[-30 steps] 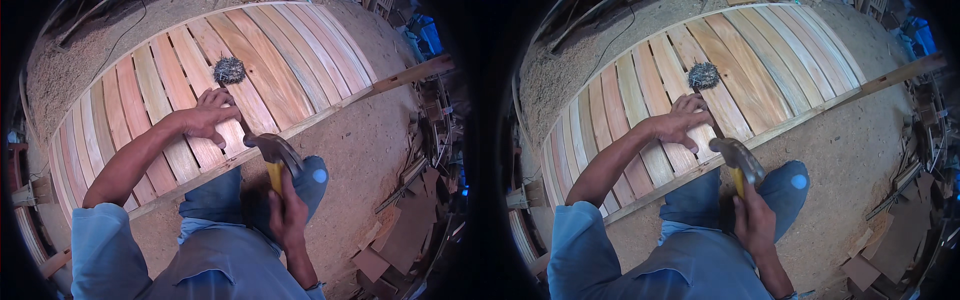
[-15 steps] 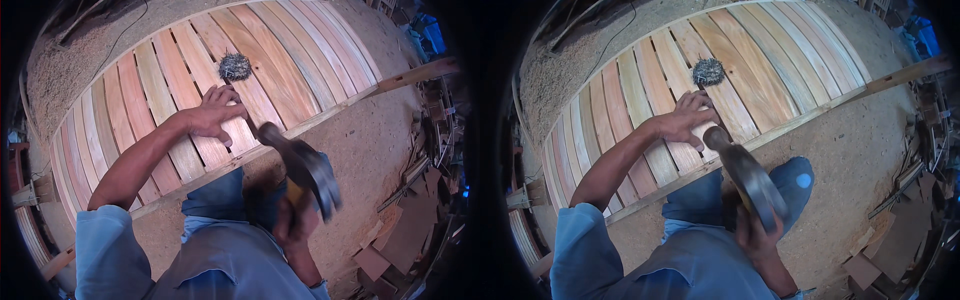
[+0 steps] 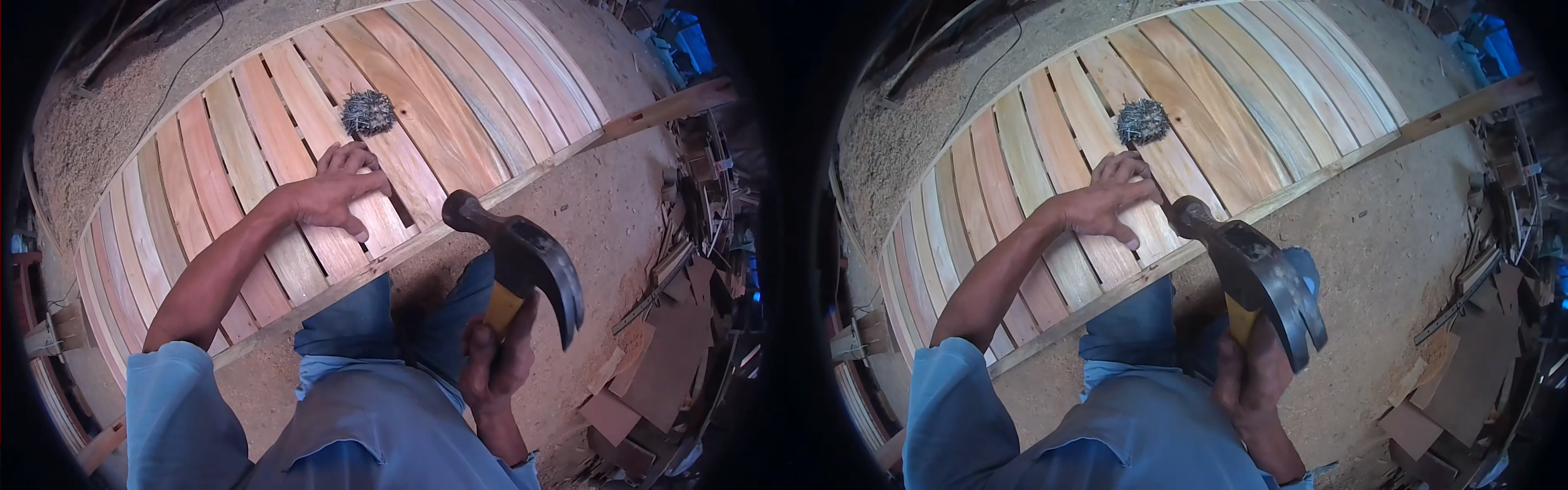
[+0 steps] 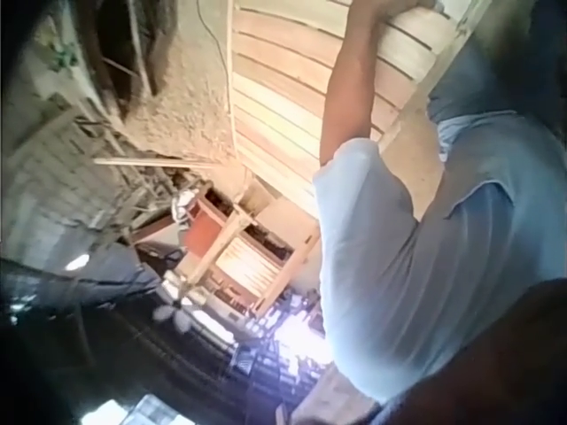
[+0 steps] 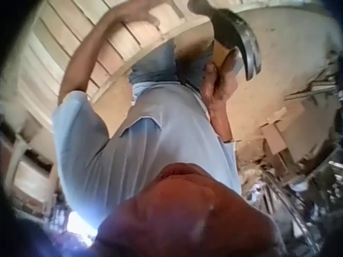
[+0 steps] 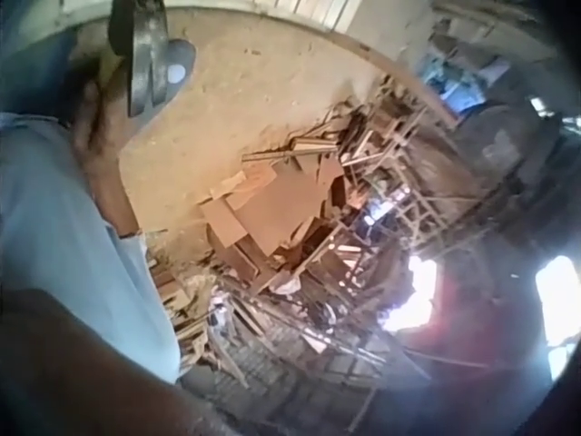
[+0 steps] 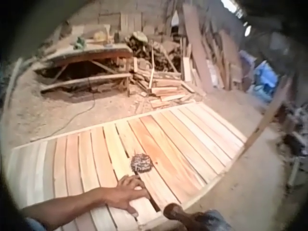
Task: Hammering nails into a wooden furniture piece.
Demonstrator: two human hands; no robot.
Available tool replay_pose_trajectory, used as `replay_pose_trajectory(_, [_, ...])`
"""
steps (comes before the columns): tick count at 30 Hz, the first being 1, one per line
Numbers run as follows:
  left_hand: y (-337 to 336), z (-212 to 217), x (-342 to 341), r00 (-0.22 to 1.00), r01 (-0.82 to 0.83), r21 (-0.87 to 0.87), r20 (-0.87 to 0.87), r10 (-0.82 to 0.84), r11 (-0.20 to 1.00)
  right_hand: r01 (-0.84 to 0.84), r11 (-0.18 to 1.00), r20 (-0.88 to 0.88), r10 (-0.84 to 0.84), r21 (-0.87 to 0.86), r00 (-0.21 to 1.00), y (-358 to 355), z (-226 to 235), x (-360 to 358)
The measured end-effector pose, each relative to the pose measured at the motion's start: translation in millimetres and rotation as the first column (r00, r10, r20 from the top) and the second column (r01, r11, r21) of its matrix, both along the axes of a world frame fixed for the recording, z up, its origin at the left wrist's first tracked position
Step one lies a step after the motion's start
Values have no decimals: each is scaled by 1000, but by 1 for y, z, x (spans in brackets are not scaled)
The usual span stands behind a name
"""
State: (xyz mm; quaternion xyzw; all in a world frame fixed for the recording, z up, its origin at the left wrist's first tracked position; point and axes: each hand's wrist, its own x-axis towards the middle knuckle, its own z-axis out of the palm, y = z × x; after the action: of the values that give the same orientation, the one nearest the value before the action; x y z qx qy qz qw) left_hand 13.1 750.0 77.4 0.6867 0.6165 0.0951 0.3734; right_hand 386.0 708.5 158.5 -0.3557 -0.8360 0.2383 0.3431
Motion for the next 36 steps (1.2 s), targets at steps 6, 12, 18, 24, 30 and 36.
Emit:
replay_pose_trajectory(6, [2, 1, 1, 999, 18, 22, -30, -17, 1000, -47, 998, 86, 44, 38, 995, -14, -19, 12])
replay_pose_trajectory(12, [3, -3, 4, 999, 20, 31, -30, -19, 999, -45, 960, 358, 146, -276, 922, -8, -52, -15])
replay_pose_trajectory(18, [0, -2, -2, 1000, 15, 64, -4, -14, 998, -60, 992, -43, 65, 109, 997, -28, -16, -18])
replay_pose_trajectory(24, [-3, -15, 0, 999, 46, 67, -24, -45, 997, 55, 922, 122, -9, -382, 992, -28, -41, -37])
replay_pose_trajectory(30, [4, -10, -2, 997, 55, 91, -54, -50, 994, 152, 934, 497, 30, -323, 867, -44, -47, -32])
replay_pose_trajectory(36, [7, -2, -5, 992, 101, 107, -88, -92, 989, 187, 961, 165, -155, -203, 974, -62, -48, -40])
